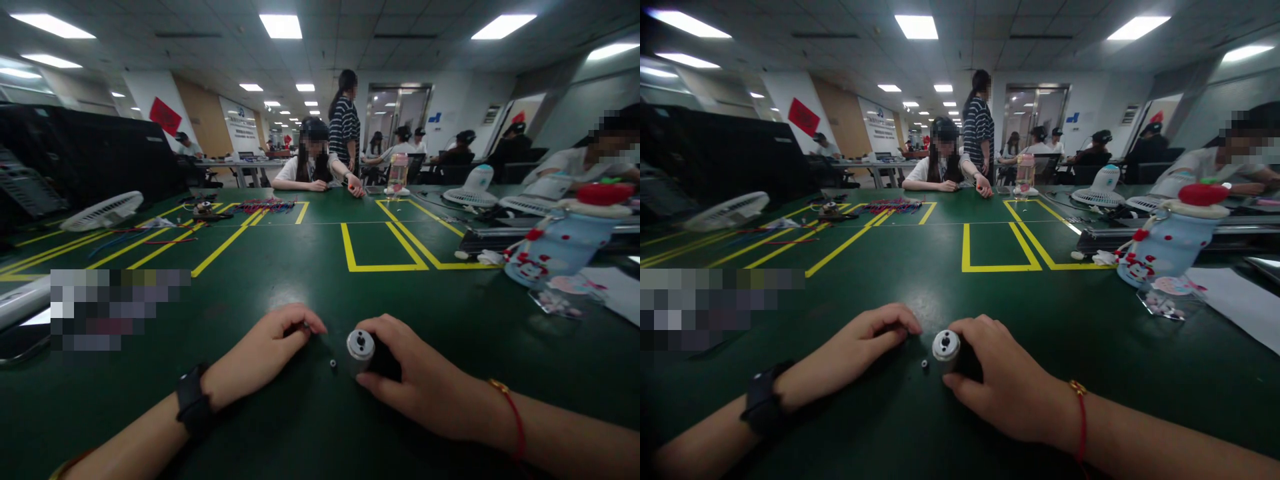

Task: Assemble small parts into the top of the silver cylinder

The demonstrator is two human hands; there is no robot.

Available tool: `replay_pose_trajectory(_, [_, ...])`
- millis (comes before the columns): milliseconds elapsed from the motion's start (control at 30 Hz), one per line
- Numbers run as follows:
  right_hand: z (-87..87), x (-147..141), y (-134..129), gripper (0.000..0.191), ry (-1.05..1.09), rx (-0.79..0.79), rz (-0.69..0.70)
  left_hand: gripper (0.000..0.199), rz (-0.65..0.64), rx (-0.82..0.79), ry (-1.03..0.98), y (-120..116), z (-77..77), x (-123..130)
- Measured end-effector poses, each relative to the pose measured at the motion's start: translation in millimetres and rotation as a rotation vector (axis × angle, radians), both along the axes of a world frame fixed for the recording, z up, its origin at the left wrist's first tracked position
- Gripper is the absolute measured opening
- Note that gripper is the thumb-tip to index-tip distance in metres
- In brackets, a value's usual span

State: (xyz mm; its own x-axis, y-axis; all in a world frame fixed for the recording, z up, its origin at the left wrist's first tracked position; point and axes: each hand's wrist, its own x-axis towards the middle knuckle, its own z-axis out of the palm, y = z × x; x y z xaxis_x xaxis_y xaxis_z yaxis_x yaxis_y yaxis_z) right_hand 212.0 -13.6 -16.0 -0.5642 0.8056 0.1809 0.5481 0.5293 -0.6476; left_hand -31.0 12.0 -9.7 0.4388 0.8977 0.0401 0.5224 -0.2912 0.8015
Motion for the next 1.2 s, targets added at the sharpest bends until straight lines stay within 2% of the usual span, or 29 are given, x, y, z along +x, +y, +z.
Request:
replay_pose_trajectory(67, [0.2,-0.3,-0.3,0.039,-0.004,0.001,0.002,0.021,-0.067,0.051,0.048,-1.7,0.5,0.5])
replay_pose_trajectory(233, [-1.1,0.4,-0.8,0.039,-0.004,-0.011,0.001,0.017,-0.136,0.114,0.111,-6.5,1.7,0.3])
replay_pose_trajectory(533, [0.1,0.3,-1.0,0.039,-0.01,-0.01,0.006,0.011,-0.142,0.214,0.214,-11.1,2.4,9.0])
replay_pose_trajectory(700, [-1.3,-0.3,-0.3,0.038,0.002,-0.004,-0.001,0.008,-0.143,0.173,0.111,-9.6,4.4,8.1])
replay_pose_trajectory(900, [-1.2,-0.3,1.4,0.037,-0.009,0.016,0.014,0.01,0.032,0.262,-0.052,-15.6,15.2,18.8])
replay_pose_trajectory(1200, [-4.5,-0.5,1.6,0.033,-0.016,0.063,0.024,0.013,-0.03,0.343,-0.033,-27.2,21.1,41.0])
